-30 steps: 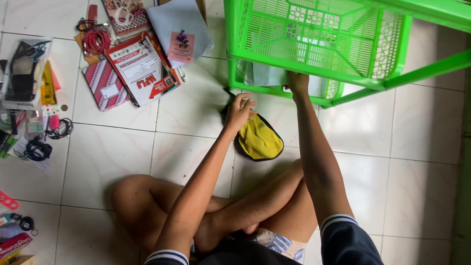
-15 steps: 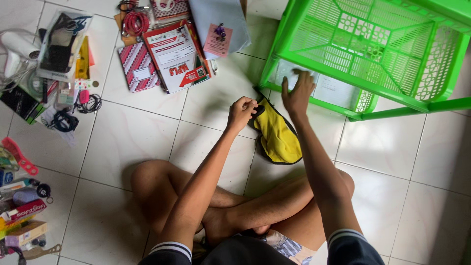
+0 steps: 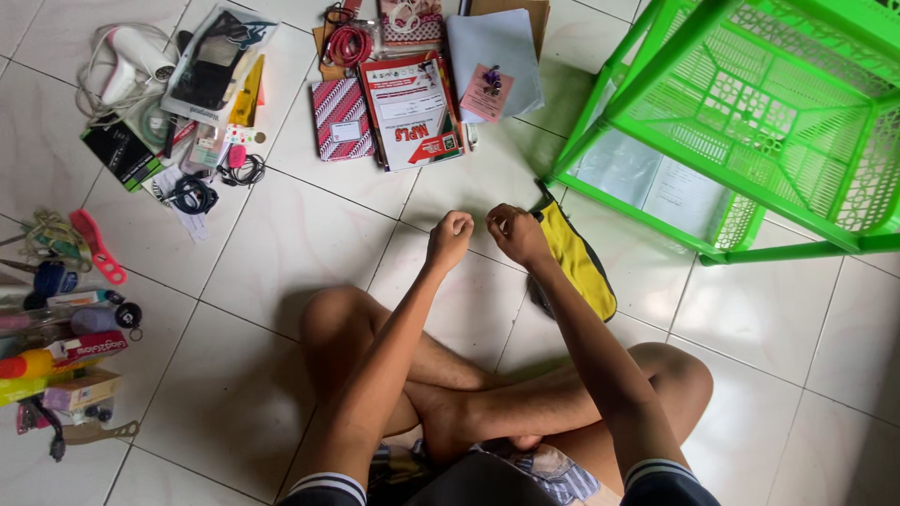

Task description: The person assembles a green plastic storage rack by inserting cylindrical green legs into the corner sockets of the rack panels. They connect multiple panels together to form a multi-tiered structure, then place papers and a cloth into the bottom tier.

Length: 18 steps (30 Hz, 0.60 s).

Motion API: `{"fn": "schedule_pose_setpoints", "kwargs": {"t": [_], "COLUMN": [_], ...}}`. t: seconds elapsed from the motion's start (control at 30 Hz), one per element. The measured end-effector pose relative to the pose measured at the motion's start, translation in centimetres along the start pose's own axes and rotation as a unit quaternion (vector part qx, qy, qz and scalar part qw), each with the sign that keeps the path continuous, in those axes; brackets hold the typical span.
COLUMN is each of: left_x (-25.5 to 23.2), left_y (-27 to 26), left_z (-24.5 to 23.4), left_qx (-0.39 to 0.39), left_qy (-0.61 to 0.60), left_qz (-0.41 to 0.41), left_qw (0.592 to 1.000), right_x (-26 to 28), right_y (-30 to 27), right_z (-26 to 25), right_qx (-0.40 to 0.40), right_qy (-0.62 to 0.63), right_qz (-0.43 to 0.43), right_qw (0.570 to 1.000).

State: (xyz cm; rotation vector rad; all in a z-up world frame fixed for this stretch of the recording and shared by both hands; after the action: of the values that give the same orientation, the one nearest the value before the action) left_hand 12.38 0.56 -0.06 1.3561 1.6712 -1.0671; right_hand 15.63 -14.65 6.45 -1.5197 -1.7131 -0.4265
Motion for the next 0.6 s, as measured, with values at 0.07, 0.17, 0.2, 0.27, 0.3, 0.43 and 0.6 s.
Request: {"fn": "schedule_pose_setpoints", "kwargs": {"t": [0.07, 0.17, 0.2, 0.27, 0.3, 0.43, 0.6], "left_x": [1.0, 1.9, 2.1, 2.1, 2.3, 3.5, 4.8], "left_y": [-0.1, 0.5, 0.8, 1.5, 2.0, 3.3, 3.6], "left_z": [-0.6, -0.9, -1.0, -1.2, -1.3, -0.7, -0.1], "left_qx": [-0.010, 0.010, 0.011, 0.015, 0.062, 0.170, 0.181], "left_qy": [0.039, 0.121, 0.139, 0.173, 0.223, 0.389, 0.411], "left_qz": [-0.001, 0.046, 0.068, 0.110, 0.093, 0.086, 0.117], "left_qw": [0.999, 0.992, 0.988, 0.979, 0.968, 0.901, 0.886], "right_x": [0.8, 0.7, 0.3, -1.3, -2.3, -6.3, -8.8], "right_y": [0.6, 2.8, 3.8, 6.0, 7.3, 13.1, 19.4], "right_z": [0.4, 0.9, 1.2, 1.8, 2.2, 3.7, 4.3], "right_qx": [0.008, 0.012, 0.005, -0.015, -0.030, -0.123, -0.055], "right_qy": [-0.009, 0.002, 0.013, 0.044, 0.063, 0.089, 0.349], "right_qz": [0.004, 0.029, 0.031, 0.036, 0.036, 0.071, 0.264], "right_qw": [1.000, 1.000, 0.999, 0.998, 0.997, 0.986, 0.898]}}
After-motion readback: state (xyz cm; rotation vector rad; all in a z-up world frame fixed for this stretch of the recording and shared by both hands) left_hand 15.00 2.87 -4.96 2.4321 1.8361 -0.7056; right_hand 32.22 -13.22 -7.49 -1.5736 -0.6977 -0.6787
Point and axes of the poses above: each hand's wrist, its own y-axis towards the middle knuckle, its own z-axis out of the palm, x = y × z, the point moved 3 cm from there along y, towards the middle knuckle, and after that the axes turned 10 degrees about z, right-handed, at the moved point
